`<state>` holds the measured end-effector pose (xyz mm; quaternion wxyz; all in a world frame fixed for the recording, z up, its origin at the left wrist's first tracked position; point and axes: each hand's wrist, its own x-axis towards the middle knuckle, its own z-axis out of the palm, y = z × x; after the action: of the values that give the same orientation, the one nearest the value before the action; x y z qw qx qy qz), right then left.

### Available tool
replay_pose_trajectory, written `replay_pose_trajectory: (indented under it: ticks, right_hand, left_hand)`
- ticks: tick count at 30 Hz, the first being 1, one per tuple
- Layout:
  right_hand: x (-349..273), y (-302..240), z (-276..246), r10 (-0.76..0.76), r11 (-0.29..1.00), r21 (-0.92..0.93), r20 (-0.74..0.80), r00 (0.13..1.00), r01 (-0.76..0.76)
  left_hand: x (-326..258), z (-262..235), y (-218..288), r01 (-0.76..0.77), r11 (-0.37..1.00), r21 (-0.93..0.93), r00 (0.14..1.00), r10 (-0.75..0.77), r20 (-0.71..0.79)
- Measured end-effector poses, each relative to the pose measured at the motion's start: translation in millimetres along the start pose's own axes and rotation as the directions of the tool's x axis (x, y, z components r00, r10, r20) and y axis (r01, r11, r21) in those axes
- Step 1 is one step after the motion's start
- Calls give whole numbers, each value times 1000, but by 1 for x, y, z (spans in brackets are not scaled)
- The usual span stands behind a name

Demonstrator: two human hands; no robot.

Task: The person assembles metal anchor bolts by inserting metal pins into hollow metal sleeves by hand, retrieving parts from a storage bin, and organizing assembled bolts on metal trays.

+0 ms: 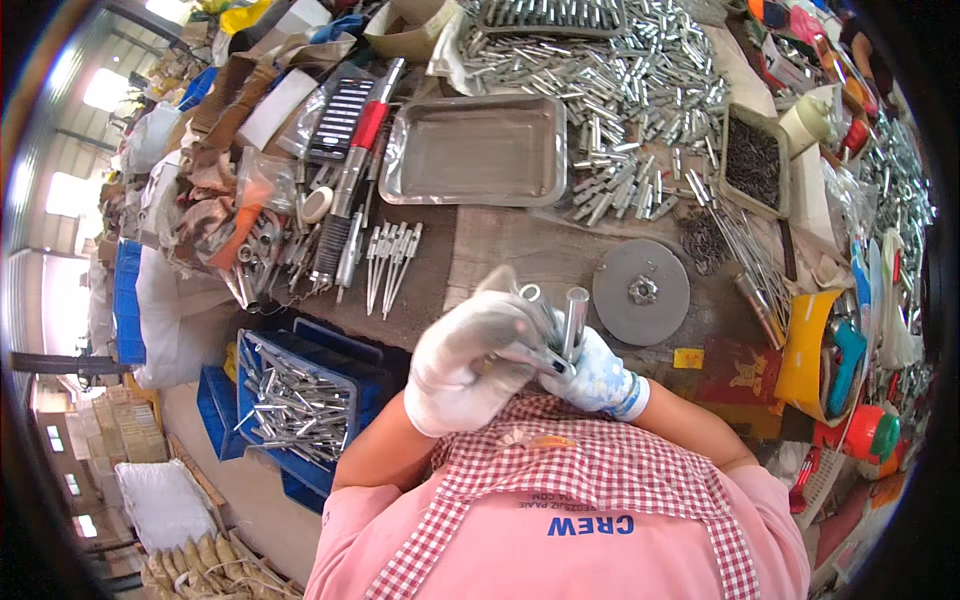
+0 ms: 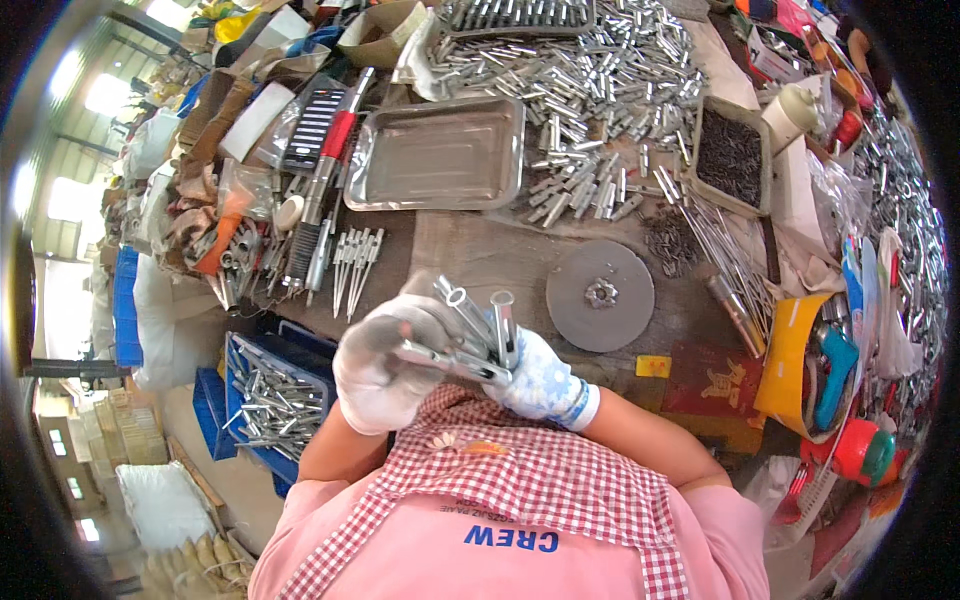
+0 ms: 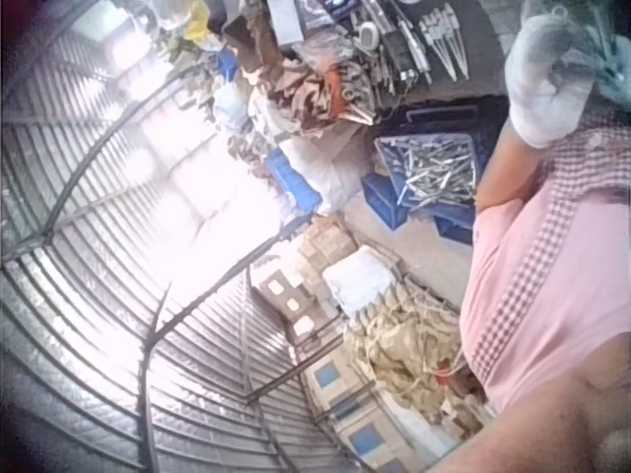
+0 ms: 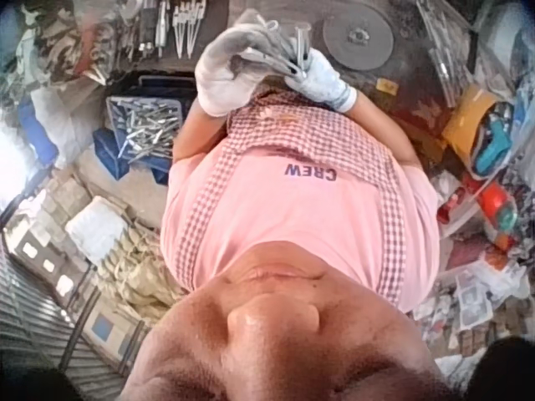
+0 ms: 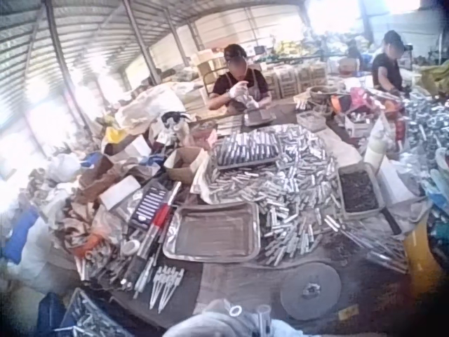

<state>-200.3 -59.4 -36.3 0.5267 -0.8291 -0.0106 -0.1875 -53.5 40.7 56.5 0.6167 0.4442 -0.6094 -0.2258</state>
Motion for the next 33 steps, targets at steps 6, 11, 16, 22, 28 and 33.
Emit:
replay_pose_trajectory:
  ticks: [6,11,16,22,28,33]
  right_hand:
    - [1,-10,0,263,855,431,114,958,-287]
    - [1,-4,3,140,947,281,76,987,-156]
    - [10,-20,1,314,726,599,147,938,-337]
    - [9,-27,-4,325,757,559,130,937,-340]
    - [7,-20,-2,250,863,412,155,956,-293]
    - [3,-14,-5,197,846,472,154,968,-248]
  left_hand:
    - [5,-2,8,-23,994,102,997,15,78]
    - [8,-6,13,17,988,151,999,-22,32]
    - [14,-19,20,-15,977,212,999,8,33]
    - [34,-32,41,-143,905,401,961,30,274]
    - [17,-19,24,32,996,79,980,-46,192]
    - [18,-19,20,1,975,221,976,-49,210]
